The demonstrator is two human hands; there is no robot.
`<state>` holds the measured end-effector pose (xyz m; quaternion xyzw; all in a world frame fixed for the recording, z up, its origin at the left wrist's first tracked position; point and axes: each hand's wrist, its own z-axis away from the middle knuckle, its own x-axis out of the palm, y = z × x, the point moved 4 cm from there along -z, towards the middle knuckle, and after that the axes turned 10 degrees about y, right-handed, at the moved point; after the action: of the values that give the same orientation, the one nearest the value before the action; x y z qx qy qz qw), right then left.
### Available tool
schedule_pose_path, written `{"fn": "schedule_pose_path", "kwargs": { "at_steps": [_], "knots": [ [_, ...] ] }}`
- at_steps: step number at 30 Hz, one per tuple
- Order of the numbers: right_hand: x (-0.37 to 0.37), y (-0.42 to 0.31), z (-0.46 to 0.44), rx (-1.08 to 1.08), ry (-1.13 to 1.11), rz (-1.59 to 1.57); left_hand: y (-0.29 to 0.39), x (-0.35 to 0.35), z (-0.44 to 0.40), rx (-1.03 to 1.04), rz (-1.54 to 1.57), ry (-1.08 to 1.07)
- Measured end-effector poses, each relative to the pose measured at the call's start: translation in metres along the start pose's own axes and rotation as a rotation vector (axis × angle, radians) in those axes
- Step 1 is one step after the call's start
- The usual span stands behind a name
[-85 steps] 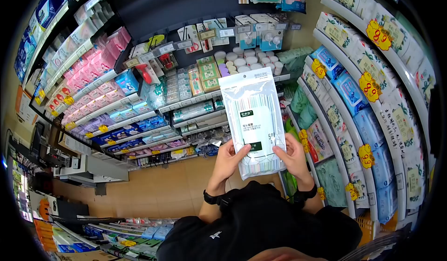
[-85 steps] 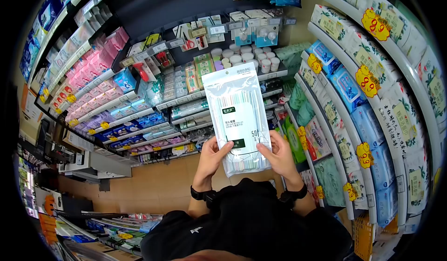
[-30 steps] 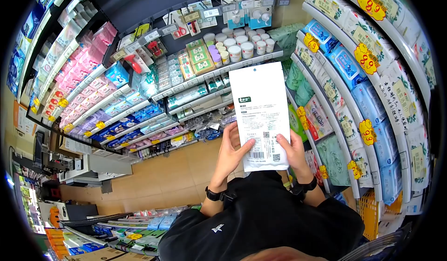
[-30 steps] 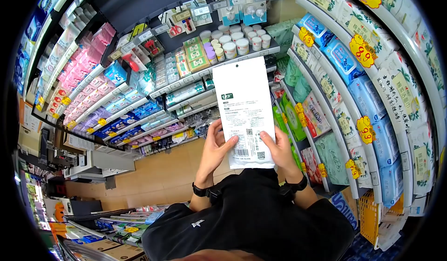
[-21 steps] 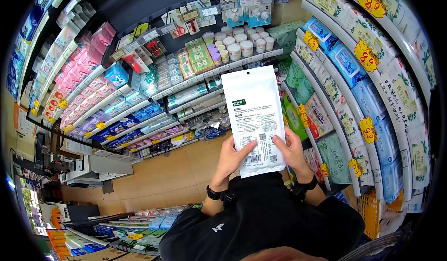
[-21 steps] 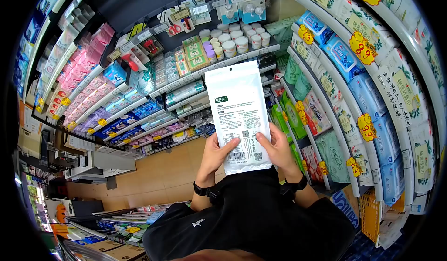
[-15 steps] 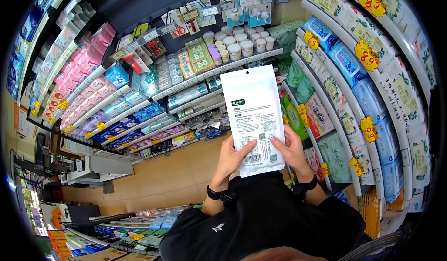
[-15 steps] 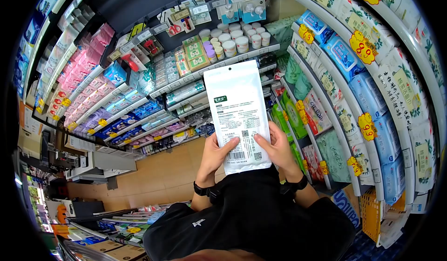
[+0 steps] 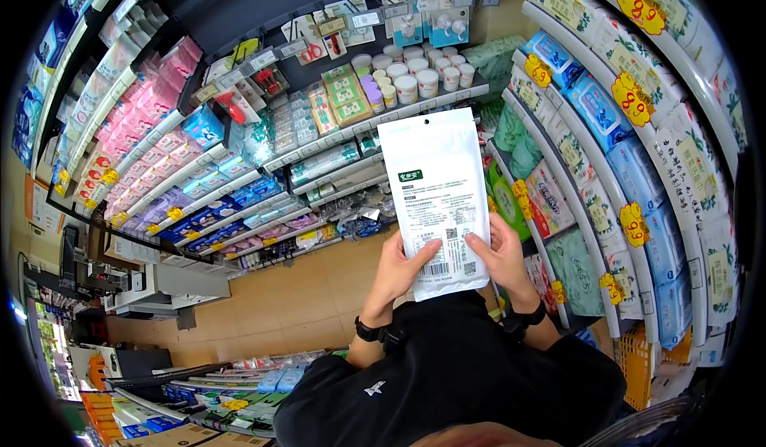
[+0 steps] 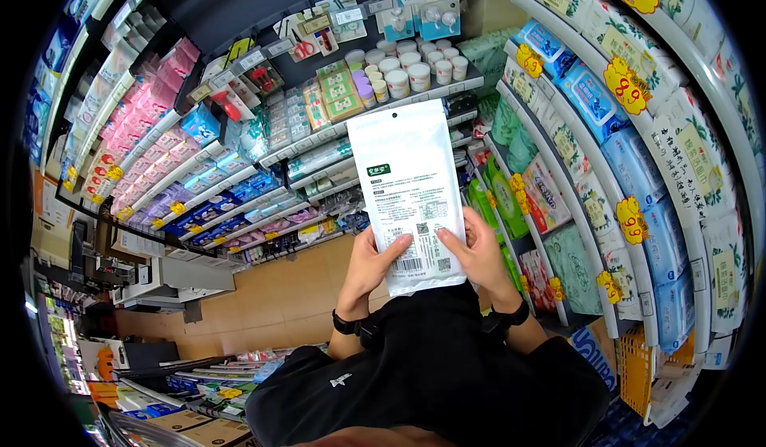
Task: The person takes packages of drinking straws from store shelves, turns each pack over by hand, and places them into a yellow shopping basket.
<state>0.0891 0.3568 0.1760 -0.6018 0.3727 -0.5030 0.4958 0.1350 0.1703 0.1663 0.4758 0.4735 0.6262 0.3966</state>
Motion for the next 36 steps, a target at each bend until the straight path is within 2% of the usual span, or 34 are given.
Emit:
{"fn": "schedule_pose_path", "kwargs": {
  "at_steps": [23, 36],
  "knots": [
    [-0.003, -0.009, 0.004, -0.138, 0.060, 0.089, -0.003, -0.003, 0.007, -0.001, 0.051, -0.056],
    [0.001, -0.016, 0.007, -0.146, 0.063, 0.091, -0.007, -0.006, 0.007, -0.018, 0.082, -0.046]
  ]
}}
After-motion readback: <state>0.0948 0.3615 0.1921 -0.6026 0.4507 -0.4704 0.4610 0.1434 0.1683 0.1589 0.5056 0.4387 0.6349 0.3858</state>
